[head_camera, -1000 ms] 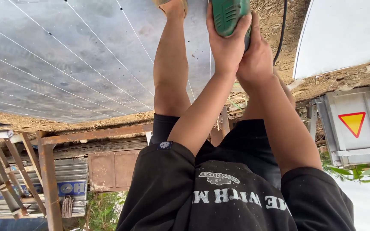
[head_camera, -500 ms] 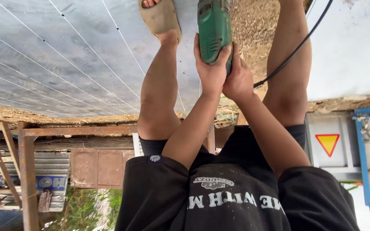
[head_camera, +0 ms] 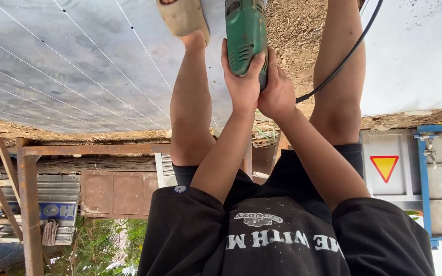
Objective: Using a power drill to create multiple holes in a large metal sheet laid on the ground.
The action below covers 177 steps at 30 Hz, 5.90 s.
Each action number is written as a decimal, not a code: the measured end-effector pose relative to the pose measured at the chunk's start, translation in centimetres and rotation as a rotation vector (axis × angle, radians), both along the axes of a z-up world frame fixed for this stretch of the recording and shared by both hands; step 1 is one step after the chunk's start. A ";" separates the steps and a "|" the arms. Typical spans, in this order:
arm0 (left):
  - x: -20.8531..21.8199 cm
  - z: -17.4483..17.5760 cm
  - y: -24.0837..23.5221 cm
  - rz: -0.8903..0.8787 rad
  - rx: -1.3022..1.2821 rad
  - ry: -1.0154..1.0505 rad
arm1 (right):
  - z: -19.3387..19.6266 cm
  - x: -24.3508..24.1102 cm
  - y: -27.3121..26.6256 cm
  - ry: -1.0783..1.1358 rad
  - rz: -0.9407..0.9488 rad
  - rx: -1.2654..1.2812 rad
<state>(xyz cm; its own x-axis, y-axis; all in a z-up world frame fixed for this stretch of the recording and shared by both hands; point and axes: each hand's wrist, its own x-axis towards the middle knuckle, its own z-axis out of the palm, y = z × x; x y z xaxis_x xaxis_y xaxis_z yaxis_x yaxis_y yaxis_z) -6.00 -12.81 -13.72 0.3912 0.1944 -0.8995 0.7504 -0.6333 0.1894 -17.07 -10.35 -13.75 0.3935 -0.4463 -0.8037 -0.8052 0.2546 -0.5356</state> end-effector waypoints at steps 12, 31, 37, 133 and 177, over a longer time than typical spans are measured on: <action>1.1 -0.1 -0.6 0.027 0.029 0.032 | 0.0 1.1 -0.2 0.020 0.027 -0.076; 0.8 0.0 -2.6 -0.084 0.171 -0.028 | -0.7 0.2 -1.6 -0.027 0.024 0.066; 1.3 1.1 -2.9 -0.017 0.142 -0.005 | 0.3 0.7 -2.2 -0.046 0.066 0.029; 0.2 0.1 -6.2 -0.170 0.278 0.009 | -0.9 -0.5 -2.2 -0.054 -0.083 0.089; 0.7 -4.4 -2.9 -0.115 0.074 -0.166 | -4.2 1.4 -2.4 0.087 -0.004 0.114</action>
